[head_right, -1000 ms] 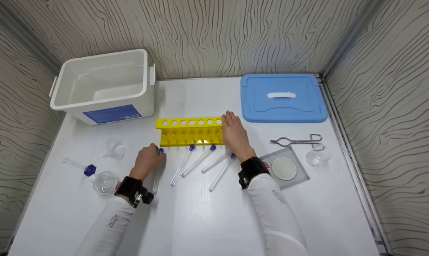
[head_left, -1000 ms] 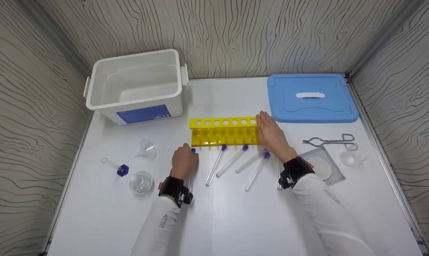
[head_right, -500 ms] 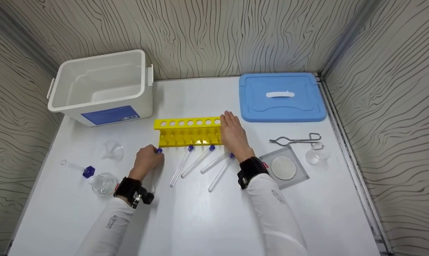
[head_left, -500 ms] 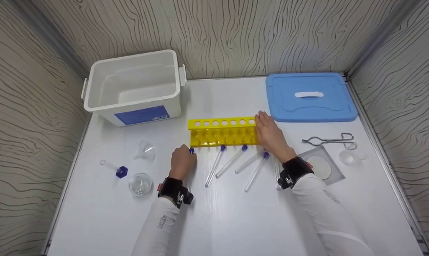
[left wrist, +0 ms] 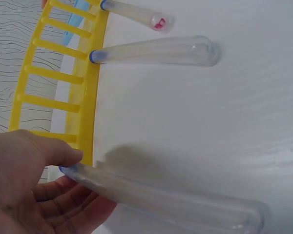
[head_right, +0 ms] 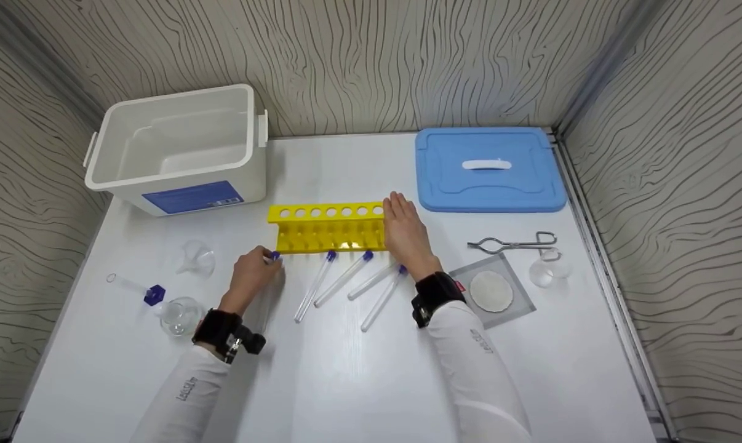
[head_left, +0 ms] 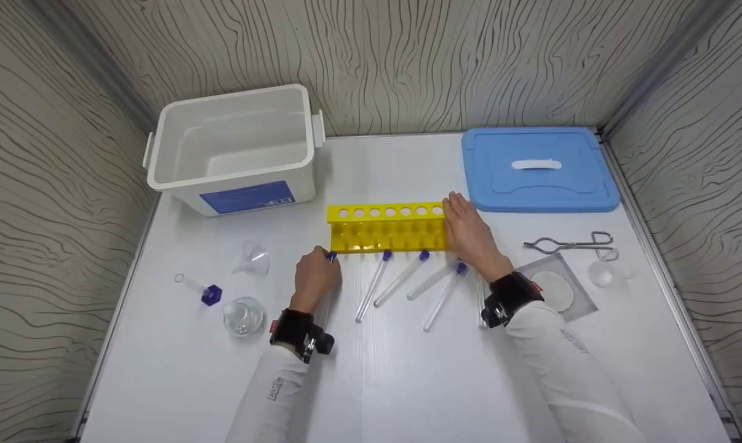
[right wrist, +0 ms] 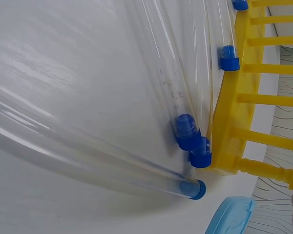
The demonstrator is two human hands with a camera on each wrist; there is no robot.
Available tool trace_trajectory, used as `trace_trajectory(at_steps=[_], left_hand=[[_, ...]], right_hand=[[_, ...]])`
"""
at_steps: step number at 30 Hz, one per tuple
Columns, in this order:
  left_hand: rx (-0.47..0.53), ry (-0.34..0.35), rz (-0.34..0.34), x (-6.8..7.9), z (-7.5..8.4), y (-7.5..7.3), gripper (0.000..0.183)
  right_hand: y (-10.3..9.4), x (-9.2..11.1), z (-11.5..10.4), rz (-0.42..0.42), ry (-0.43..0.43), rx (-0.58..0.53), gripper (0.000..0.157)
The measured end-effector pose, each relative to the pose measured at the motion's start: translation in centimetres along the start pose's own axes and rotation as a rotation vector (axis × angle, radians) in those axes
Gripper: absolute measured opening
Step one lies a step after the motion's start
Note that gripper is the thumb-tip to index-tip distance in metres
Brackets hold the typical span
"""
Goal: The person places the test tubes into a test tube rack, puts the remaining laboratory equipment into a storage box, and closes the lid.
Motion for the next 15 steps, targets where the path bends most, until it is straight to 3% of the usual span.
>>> trace_trajectory(at_steps=[5,15], left_hand=[[0.006,-0.018,0.011,-0.1,0.1,-0.8,0.034],[0.01,0.027,0.086,0.2,1.9,-3.8,0.036]], right_hand=[[0.0,0.0,0.0,0.004,0.0,-0.005,0.049],[0.1,0.0,0.0,-0.021,0.017,0.006,0.049]])
Point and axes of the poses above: each hand's wrist, its own x-axis away from the middle knuckle, its own y-axis out of the palm, z = x × y, the point moved 8 cm from there along -x, towards the middle knuckle, and after that the axes turned 2 degrees about z, right-handed, at the moved point
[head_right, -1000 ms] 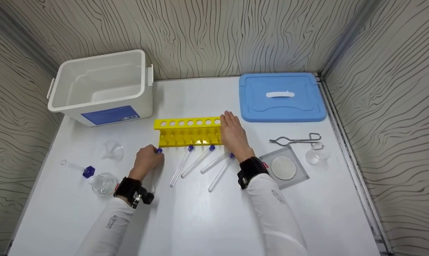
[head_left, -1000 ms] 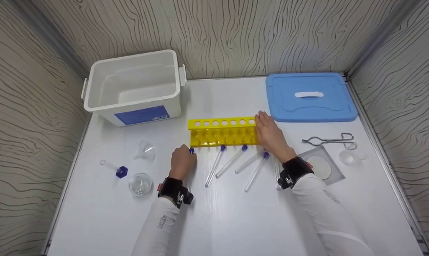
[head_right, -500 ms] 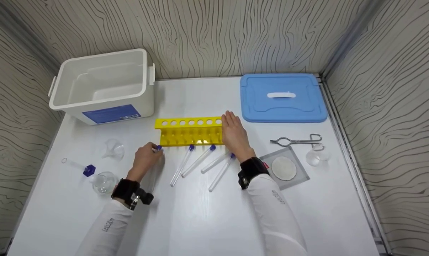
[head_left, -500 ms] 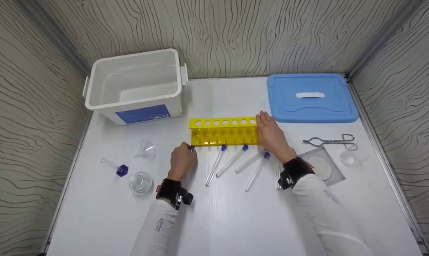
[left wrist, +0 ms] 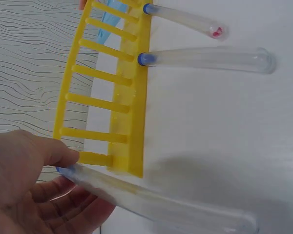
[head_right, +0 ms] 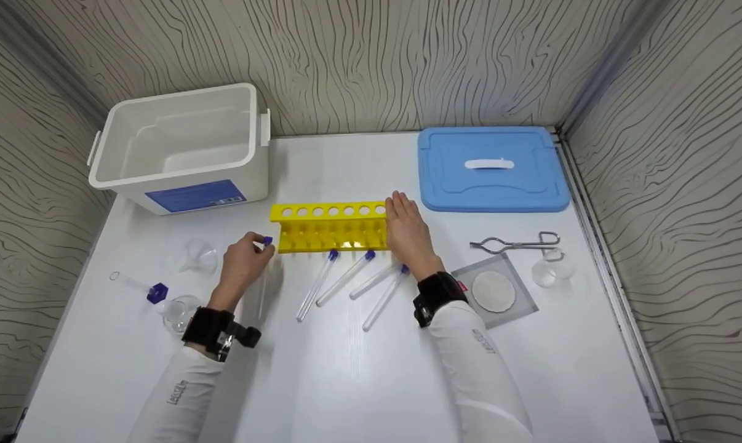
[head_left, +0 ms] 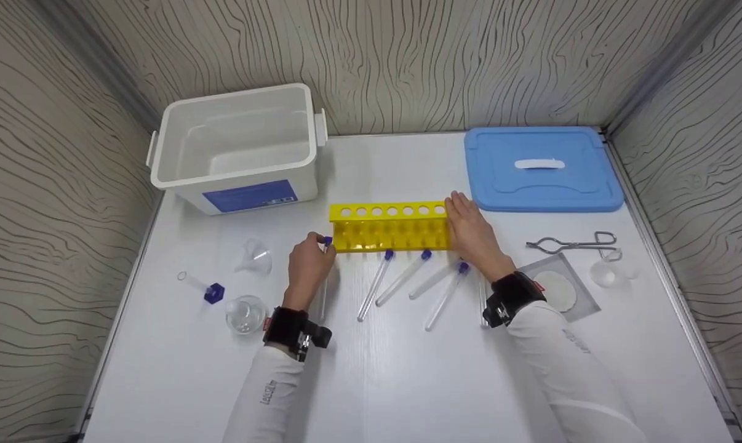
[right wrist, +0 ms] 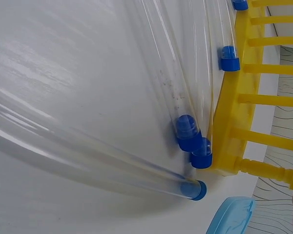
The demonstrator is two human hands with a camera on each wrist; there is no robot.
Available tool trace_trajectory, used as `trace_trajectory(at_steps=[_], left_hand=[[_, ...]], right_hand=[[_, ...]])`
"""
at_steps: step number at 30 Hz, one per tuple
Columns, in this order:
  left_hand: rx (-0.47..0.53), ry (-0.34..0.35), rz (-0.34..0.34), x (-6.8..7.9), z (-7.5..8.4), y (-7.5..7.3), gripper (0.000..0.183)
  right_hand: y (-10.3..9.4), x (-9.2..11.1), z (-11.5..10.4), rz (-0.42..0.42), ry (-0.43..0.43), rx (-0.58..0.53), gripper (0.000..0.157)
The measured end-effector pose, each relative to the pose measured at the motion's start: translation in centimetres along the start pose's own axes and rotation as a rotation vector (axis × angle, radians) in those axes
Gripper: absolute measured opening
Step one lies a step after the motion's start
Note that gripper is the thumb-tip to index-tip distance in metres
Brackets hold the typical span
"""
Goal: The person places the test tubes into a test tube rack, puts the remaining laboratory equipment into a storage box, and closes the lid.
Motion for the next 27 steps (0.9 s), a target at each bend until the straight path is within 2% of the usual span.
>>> trace_trajectory(at_steps=[4,10,15,27], left_hand=[[0.031,0.051,0.05,0.2,1.1,-1.6,0.036],[0.106,0.074,0.077,0.5,2.7,-3.7,0.038],[0.139,0.144,0.165,0.6,4.4,-5.5,0.035],[0.263,0.324,0.317,0.3,7.8,-7.9,0.03]], right_hand=[[0.1,0.0,0.0,-0.025,0.014,0.009,0.05],[0.3,0.0,0.2,-0.058,0.037,0.017,0.052],[0.3,0.0,0.2,-0.041,0.024,0.008,0.052],[0.1,0.0,0.2,-0.026,0.014,0.004,0.052]])
Point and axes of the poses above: each hand's wrist, its own x-axis away from the middle knuckle, its own y-axis out of the palm, z = x × y, the point moved 8 cm from there along -x, towards the middle knuckle, and after that the axes turned 2 degrees about z, right-handed, at the moved point
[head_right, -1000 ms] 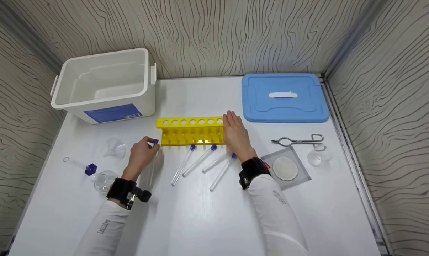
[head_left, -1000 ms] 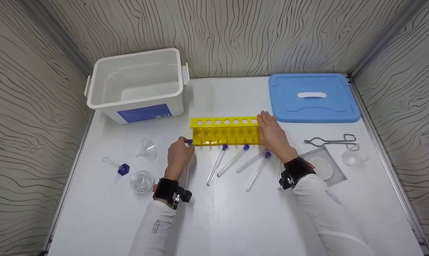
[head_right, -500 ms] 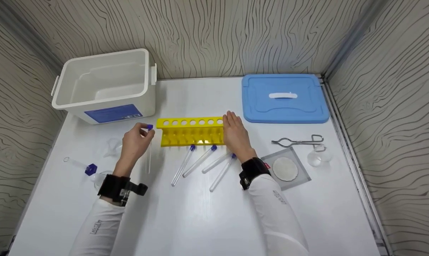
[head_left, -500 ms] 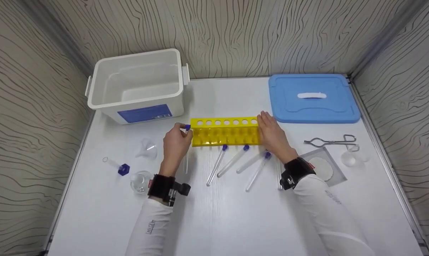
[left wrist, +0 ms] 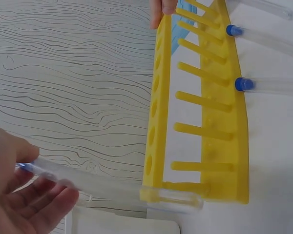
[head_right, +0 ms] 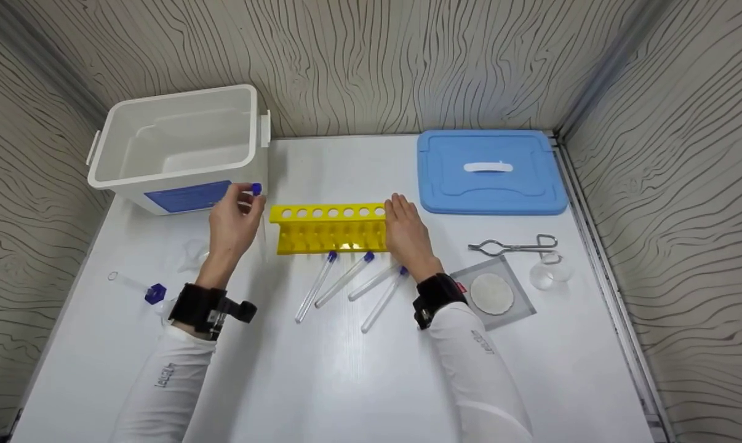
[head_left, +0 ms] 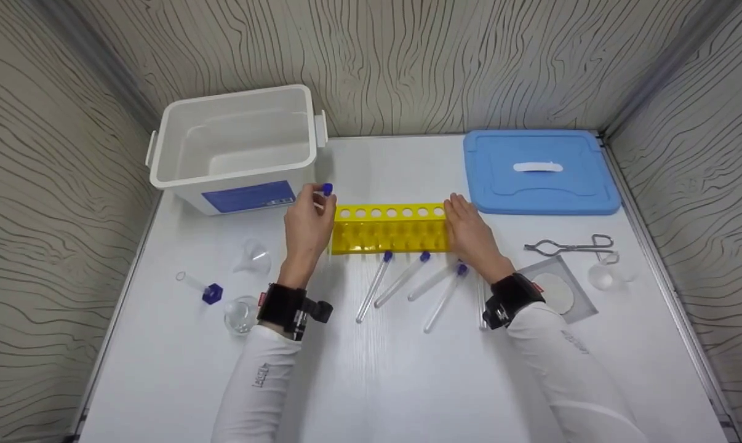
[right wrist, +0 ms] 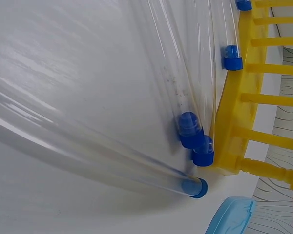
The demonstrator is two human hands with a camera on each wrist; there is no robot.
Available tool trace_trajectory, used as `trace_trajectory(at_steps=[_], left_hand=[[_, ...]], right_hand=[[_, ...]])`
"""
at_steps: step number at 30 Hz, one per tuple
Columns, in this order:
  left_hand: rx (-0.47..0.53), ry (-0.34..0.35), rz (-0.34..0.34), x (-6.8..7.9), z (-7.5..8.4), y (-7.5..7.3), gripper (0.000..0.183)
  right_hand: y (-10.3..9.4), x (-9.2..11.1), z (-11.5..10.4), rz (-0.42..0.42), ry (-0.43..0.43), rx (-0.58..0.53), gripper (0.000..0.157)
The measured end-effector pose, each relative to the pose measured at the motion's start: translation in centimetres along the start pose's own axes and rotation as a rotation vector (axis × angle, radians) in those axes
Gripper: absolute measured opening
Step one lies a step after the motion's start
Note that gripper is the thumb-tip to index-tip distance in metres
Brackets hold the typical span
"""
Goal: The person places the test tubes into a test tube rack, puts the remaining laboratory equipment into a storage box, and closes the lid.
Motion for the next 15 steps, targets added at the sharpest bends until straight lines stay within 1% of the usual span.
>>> trace_trajectory(at_steps=[9,13,15], left_hand=[[0.128,0.152,0.083,-0.7,1.7,-0.2,0.029],[0.147,0.184,0.108,-0.9,2.3,-0.2,0.029],[0.147,0.195,0.113,-1.0,2.7,0.0,0.028]], right_hand=[[0.3,-0.1,-0.1,-0.034,0.017,0.006,0.054],[0.2,-0.1,0.0,-0.027,0.014,-0.009,0.053],[0.0,0.0,0.0,0.007,-0.006,-0.012,0.052]])
Point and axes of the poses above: each hand's wrist, its own x-axis away from the middle knuckle, its own y-axis out of the palm, z = x × y, the point moved 8 cm from there along -x, towards the middle knuckle, and after that the axes turned 2 degrees about z, right-handed, at the moved point
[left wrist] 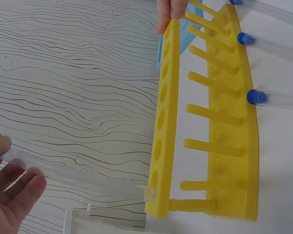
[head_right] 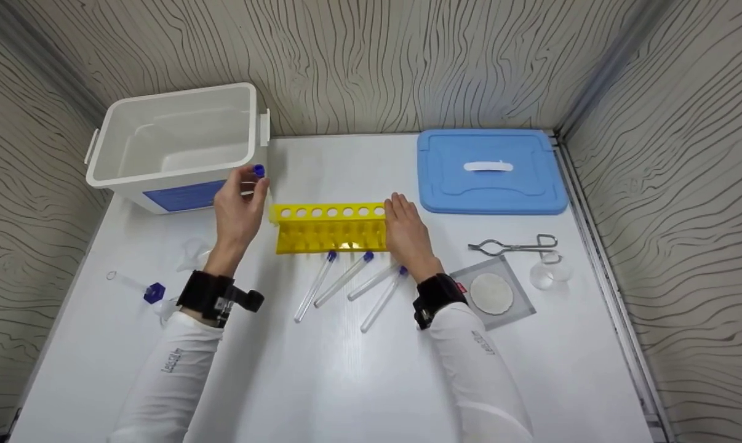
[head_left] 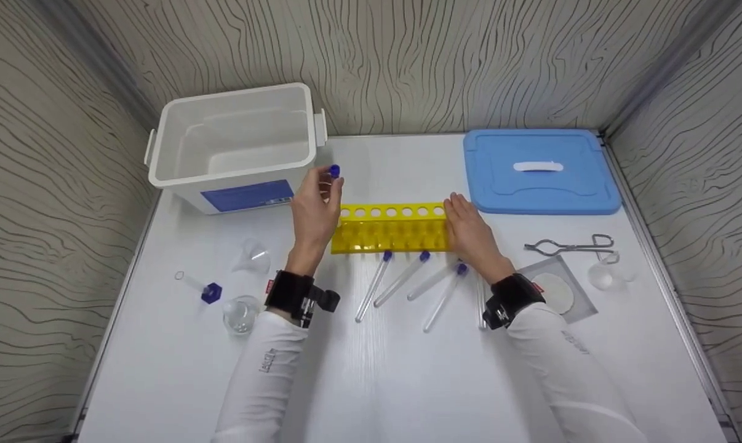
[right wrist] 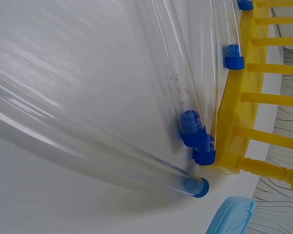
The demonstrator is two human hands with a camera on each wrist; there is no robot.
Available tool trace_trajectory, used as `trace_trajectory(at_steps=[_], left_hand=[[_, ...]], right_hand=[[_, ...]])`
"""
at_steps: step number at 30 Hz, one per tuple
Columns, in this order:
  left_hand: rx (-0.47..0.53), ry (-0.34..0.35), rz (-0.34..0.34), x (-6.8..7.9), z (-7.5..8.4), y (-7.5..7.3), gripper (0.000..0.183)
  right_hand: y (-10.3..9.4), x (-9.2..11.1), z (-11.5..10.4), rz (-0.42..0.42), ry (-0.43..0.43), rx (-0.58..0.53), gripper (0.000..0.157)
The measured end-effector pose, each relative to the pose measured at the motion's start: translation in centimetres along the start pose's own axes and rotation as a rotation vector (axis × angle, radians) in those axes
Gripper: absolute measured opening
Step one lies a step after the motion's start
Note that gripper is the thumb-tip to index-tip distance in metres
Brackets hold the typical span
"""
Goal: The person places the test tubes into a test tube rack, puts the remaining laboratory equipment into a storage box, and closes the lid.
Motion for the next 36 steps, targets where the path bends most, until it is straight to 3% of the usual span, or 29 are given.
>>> trace_trajectory(at_steps=[5,10,27,36], left_hand=[[0.024,0.037,0.016,-0.5,0.5,0.3,0.027],[0.049,0.046,0.009,-0.5,0.1,0.8,0.026],[0.065,-0.063,-0.079,0.6,-3.2,2.7,0.027],[0.027,-0.144,-0.122,1.3,-4.6,3.4,0.027]], right_hand=[[-0.3,0.2,-0.1,0.062,-0.032,0.003,0.049],[-0.1,0.1,-0.1,0.032,-0.01,0.002,0.051],[0.2,0.0,0.2,-0.027,0.033,-0.004,0.053],[-0.1,0.0,0.0,0.02,0.0,0.008,0.05]])
Point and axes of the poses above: each hand's wrist, its own x-axis away from the middle knuckle, its own y-axis out of the palm, z = x × y, the point moved 8 cm from there along -x, towards the middle knuckle, and after that the axes turned 2 degrees about z, right-handed, at the moved point
